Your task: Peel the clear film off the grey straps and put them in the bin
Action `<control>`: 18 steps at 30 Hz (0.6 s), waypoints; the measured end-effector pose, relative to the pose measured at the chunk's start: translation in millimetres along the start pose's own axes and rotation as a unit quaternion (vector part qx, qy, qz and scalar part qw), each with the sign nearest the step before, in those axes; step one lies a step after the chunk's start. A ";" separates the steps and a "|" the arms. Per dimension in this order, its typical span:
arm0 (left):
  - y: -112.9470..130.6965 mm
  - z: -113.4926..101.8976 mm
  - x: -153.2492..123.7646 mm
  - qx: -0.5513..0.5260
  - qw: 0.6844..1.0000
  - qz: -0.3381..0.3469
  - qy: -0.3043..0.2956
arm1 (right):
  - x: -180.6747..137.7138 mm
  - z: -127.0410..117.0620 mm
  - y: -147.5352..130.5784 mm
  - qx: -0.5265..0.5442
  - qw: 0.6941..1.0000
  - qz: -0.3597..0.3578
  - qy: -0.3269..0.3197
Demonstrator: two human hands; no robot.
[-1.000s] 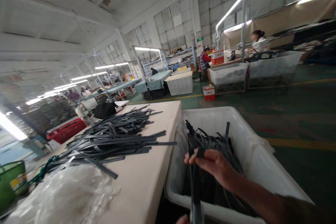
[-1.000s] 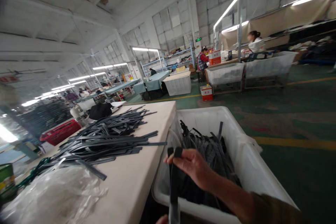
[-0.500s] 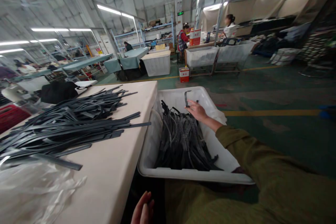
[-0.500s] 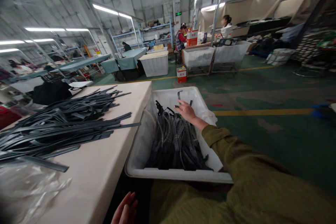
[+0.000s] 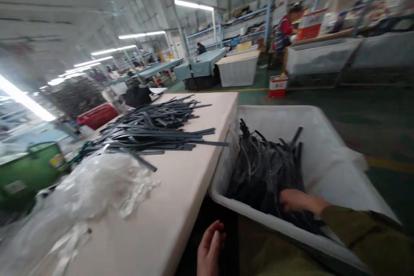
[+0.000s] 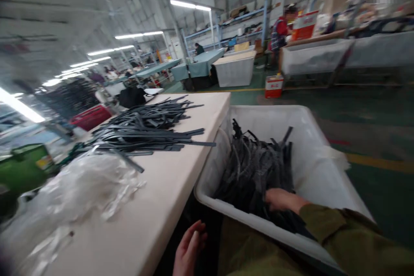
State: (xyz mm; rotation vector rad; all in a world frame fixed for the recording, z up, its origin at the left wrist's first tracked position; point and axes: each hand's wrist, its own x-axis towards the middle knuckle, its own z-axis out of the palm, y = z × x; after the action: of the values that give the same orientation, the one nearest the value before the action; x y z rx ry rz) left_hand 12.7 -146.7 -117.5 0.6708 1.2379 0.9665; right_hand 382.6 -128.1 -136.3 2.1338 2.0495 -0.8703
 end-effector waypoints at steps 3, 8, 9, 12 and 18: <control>-0.7 -1.7 8.4 0.001 1.000 0.003 0.010 | 14.4 -16.8 -12.7 -0.016 0.998 -0.065 0.008; -10.4 -13.0 26.5 0.016 1.000 -0.005 -0.001 | 74.8 -92.3 -72.9 -0.017 0.973 -0.123 0.194; -12.3 -14.9 29.7 0.018 1.000 -0.007 -0.007 | 89.1 -108.7 -89.7 -0.020 0.964 -0.127 0.233; -17.3 -19.3 38.9 0.024 0.999 -0.024 -0.018 | 128.6 -146.7 -140.2 -0.053 0.943 -0.131 0.300; -17.2 -25.8 46.2 0.053 0.996 -0.052 -0.041 | 178.2 -188.7 -199.5 -0.133 0.918 -0.125 0.353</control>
State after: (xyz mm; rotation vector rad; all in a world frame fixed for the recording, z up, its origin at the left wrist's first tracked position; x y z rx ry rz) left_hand -6.6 -115.7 -159.7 0.7158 1.2458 0.7849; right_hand 255.0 134.1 12.5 2.2560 2.5909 0.2441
